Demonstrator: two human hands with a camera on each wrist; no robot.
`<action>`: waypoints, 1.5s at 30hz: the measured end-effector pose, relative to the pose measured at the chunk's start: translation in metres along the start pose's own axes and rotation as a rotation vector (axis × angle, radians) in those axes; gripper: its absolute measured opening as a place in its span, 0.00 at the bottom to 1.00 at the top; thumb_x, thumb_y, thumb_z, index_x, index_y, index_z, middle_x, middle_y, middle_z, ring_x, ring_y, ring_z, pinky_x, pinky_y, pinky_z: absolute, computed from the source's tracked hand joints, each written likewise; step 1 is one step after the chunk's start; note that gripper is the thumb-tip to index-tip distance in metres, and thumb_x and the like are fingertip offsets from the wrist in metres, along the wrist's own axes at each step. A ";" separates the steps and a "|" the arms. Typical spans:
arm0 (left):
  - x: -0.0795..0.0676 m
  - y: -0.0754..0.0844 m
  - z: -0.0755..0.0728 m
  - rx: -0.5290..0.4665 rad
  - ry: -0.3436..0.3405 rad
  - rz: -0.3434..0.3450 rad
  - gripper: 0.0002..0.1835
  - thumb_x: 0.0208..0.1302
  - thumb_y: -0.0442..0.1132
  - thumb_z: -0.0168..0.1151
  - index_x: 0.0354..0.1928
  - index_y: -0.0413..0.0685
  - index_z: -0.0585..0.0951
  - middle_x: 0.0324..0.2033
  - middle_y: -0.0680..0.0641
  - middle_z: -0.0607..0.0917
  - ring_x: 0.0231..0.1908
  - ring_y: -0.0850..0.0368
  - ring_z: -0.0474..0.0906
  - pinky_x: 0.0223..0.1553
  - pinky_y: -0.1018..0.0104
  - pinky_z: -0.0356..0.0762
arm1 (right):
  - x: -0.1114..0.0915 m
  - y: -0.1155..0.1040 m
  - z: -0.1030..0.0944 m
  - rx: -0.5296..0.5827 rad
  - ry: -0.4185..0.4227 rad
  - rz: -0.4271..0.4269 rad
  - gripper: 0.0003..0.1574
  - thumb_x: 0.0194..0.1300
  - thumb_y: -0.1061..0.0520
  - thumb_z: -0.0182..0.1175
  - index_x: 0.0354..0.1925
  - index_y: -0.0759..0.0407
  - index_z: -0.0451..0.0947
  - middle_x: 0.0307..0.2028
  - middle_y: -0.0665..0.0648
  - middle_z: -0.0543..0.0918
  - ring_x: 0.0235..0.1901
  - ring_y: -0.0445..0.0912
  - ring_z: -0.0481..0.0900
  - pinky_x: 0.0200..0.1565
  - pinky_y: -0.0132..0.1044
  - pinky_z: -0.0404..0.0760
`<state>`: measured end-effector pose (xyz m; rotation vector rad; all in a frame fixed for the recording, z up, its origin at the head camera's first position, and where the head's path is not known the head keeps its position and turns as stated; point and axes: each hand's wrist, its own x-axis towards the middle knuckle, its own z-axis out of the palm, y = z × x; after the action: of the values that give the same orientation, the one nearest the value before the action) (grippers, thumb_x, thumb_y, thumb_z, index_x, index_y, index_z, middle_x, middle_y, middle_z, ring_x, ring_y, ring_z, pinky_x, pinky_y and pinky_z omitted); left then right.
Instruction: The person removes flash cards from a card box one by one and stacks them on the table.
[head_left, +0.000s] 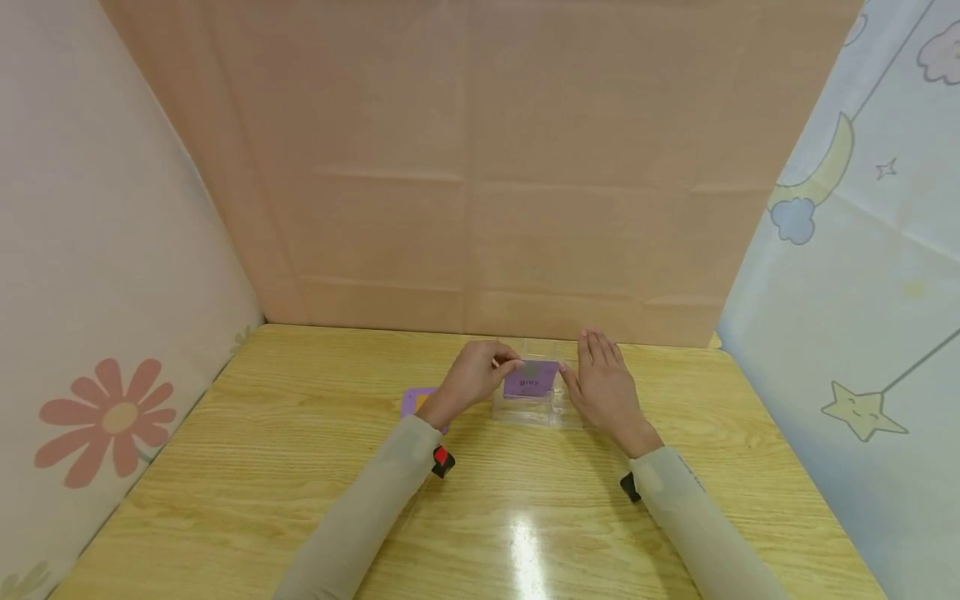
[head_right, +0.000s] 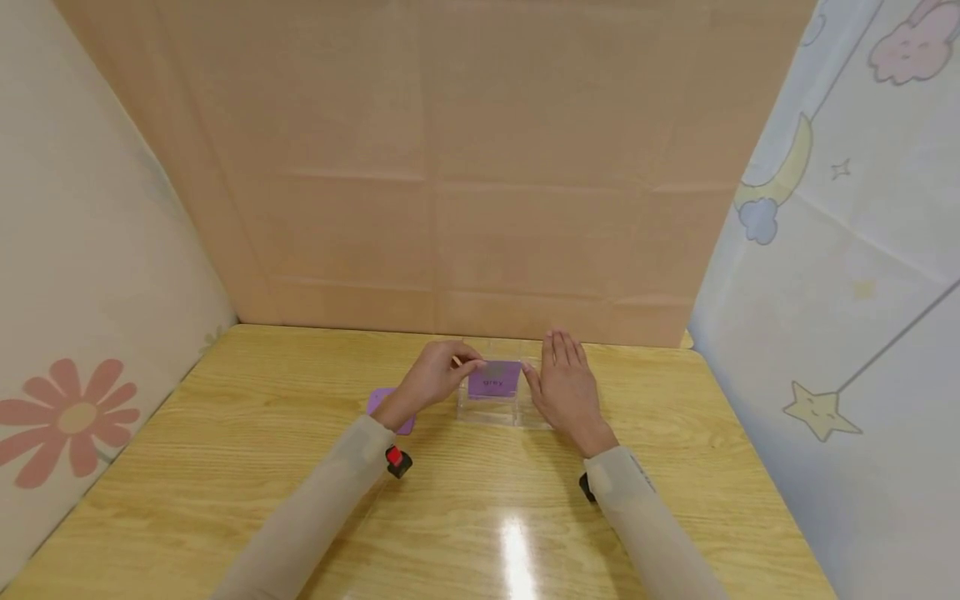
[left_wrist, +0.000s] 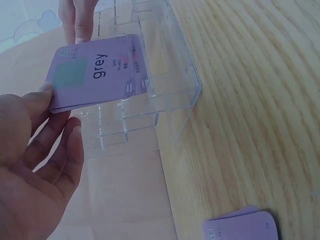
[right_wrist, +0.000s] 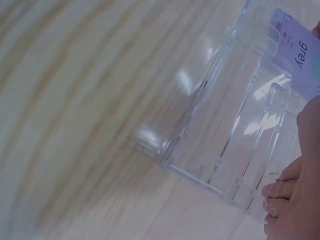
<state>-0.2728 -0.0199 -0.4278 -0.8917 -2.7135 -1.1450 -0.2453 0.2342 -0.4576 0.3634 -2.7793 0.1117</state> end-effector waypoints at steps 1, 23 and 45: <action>0.000 0.000 0.000 -0.006 0.007 -0.001 0.12 0.77 0.46 0.63 0.49 0.49 0.91 0.44 0.50 0.92 0.40 0.60 0.87 0.44 0.66 0.88 | 0.000 0.000 0.000 -0.002 0.002 -0.001 0.48 0.84 0.40 0.45 0.79 0.77 0.52 0.78 0.76 0.61 0.80 0.68 0.58 0.81 0.63 0.58; 0.003 0.001 -0.004 -0.225 0.173 -0.044 0.12 0.74 0.48 0.66 0.48 0.50 0.92 0.45 0.49 0.94 0.42 0.57 0.88 0.50 0.60 0.88 | 0.000 0.000 0.000 0.031 -0.005 0.012 0.49 0.84 0.38 0.45 0.79 0.76 0.51 0.79 0.76 0.60 0.80 0.68 0.56 0.82 0.63 0.54; -0.009 -0.007 -0.021 -0.507 0.199 -0.219 0.15 0.70 0.52 0.70 0.50 0.52 0.92 0.46 0.46 0.93 0.42 0.54 0.91 0.51 0.48 0.90 | 0.000 0.000 -0.002 0.032 -0.029 0.016 0.50 0.84 0.38 0.43 0.80 0.76 0.48 0.80 0.75 0.58 0.81 0.68 0.56 0.82 0.63 0.53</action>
<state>-0.2721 -0.0422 -0.4197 -0.4815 -2.4388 -1.9050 -0.2448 0.2339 -0.4561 0.3529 -2.8127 0.1558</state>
